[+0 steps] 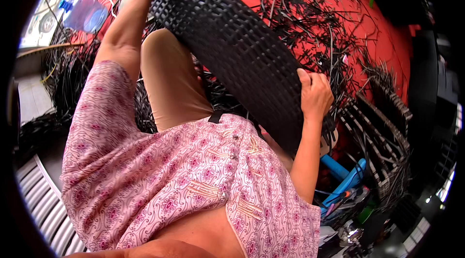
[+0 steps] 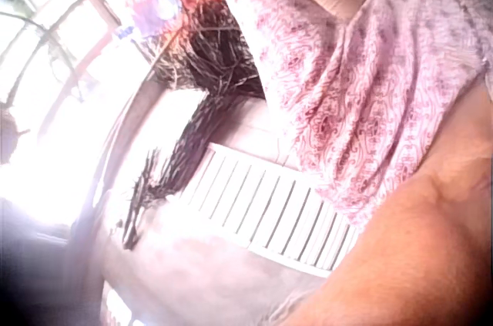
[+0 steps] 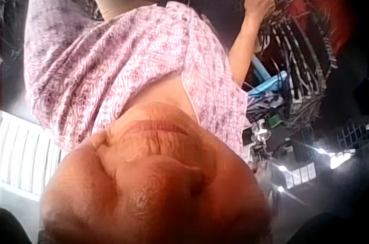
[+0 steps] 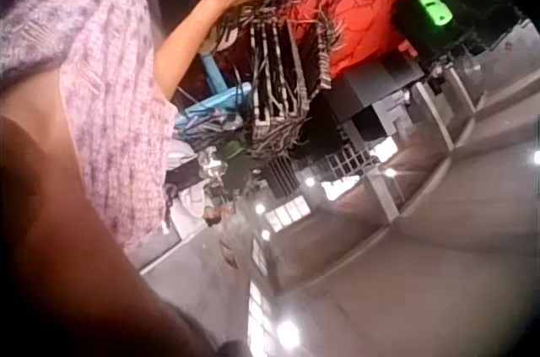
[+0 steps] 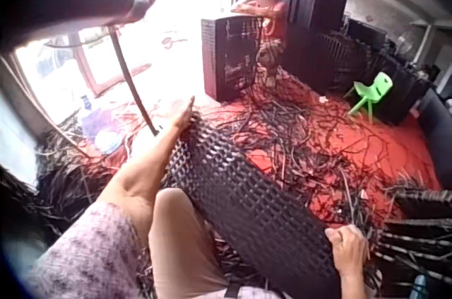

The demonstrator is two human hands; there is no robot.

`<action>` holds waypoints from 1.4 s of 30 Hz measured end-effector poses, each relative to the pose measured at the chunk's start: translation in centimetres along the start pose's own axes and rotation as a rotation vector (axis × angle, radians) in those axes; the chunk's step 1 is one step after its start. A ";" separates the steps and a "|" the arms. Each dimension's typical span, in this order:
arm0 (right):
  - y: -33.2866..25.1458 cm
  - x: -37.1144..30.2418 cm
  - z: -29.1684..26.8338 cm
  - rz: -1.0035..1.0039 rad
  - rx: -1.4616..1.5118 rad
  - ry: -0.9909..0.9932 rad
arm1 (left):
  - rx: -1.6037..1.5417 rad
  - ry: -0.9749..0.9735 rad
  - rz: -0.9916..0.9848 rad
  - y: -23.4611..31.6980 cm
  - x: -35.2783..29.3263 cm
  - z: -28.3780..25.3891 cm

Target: The person sits on the floor and weaves black plastic strips into a basket by hand. They then use a nail gun to secure the woven strips to the basket frame.

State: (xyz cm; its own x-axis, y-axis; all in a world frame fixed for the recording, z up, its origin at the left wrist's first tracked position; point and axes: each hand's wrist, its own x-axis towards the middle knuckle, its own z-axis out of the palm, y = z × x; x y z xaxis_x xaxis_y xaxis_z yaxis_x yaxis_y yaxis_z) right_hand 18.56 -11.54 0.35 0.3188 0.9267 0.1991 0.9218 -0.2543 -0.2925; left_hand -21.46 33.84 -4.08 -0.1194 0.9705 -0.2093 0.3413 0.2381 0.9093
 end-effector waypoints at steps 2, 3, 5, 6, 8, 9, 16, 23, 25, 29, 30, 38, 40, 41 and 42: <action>0.9 0.7 0.6 -0.054 -0.073 0.019 | 0.610 0.589 0.876 -3.1 1.3 -5.6; 1.5 1.5 1.0 -0.080 -0.081 0.018 | 0.492 0.700 0.922 -4.1 0.7 -6.5; 2.3 2.9 0.7 -0.060 -0.052 -0.004 | 0.295 0.494 0.668 -6.3 -0.9 -9.2; 2.8 3.3 0.1 0.015 -0.087 -0.032 | 0.189 0.410 0.724 -5.5 -6.7 -4.3; 5.0 5.3 0.3 0.061 -0.033 -0.042 | 0.000 0.297 0.813 -3.7 -21.2 1.4; 5.5 6.4 -0.2 0.091 -0.042 -0.061 | -0.428 0.112 0.302 -4.0 -26.9 4.3; 9.3 10.6 0.2 0.090 0.003 -0.181 | -0.358 -0.551 -0.216 -10.5 -44.2 14.7; 6.5 7.6 0.1 0.039 0.014 -0.056 | -0.567 -0.689 -0.376 -6.3 -43.8 17.4; 6.8 7.1 0.3 0.002 -0.003 -0.037 | -0.590 -0.674 -0.438 -8.1 -42.8 18.6; 6.4 4.2 -1.2 -0.027 0.103 0.013 | -0.660 -0.601 -0.401 -10.0 -43.6 18.7; 6.5 3.9 -0.3 -0.060 0.098 0.030 | -0.682 -0.572 -0.410 -11.1 -43.4 18.6; 11.1 -1.9 -4.0 0.155 0.121 0.120 | -0.475 -0.628 -0.242 -7.1 -43.4 21.8; 11.9 -2.5 -4.3 0.220 0.131 0.146 | -0.518 -0.588 -0.145 -5.2 -43.1 23.5; 12.4 -2.9 -4.3 0.258 0.138 0.160 | -0.516 -0.650 -0.123 -5.3 -41.9 24.2; 13.2 -2.8 -3.5 0.221 0.167 0.238 | -0.513 -0.711 -0.103 -5.3 -40.5 24.7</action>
State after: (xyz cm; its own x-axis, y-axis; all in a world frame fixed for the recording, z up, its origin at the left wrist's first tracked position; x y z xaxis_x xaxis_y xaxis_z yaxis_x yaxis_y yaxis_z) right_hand 30.61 -18.44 -0.83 0.5666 0.7592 0.3204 0.7827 -0.3742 -0.4974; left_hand 4.62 -5.80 -9.35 0.5399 0.7794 -0.3178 -0.1204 0.4452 0.8873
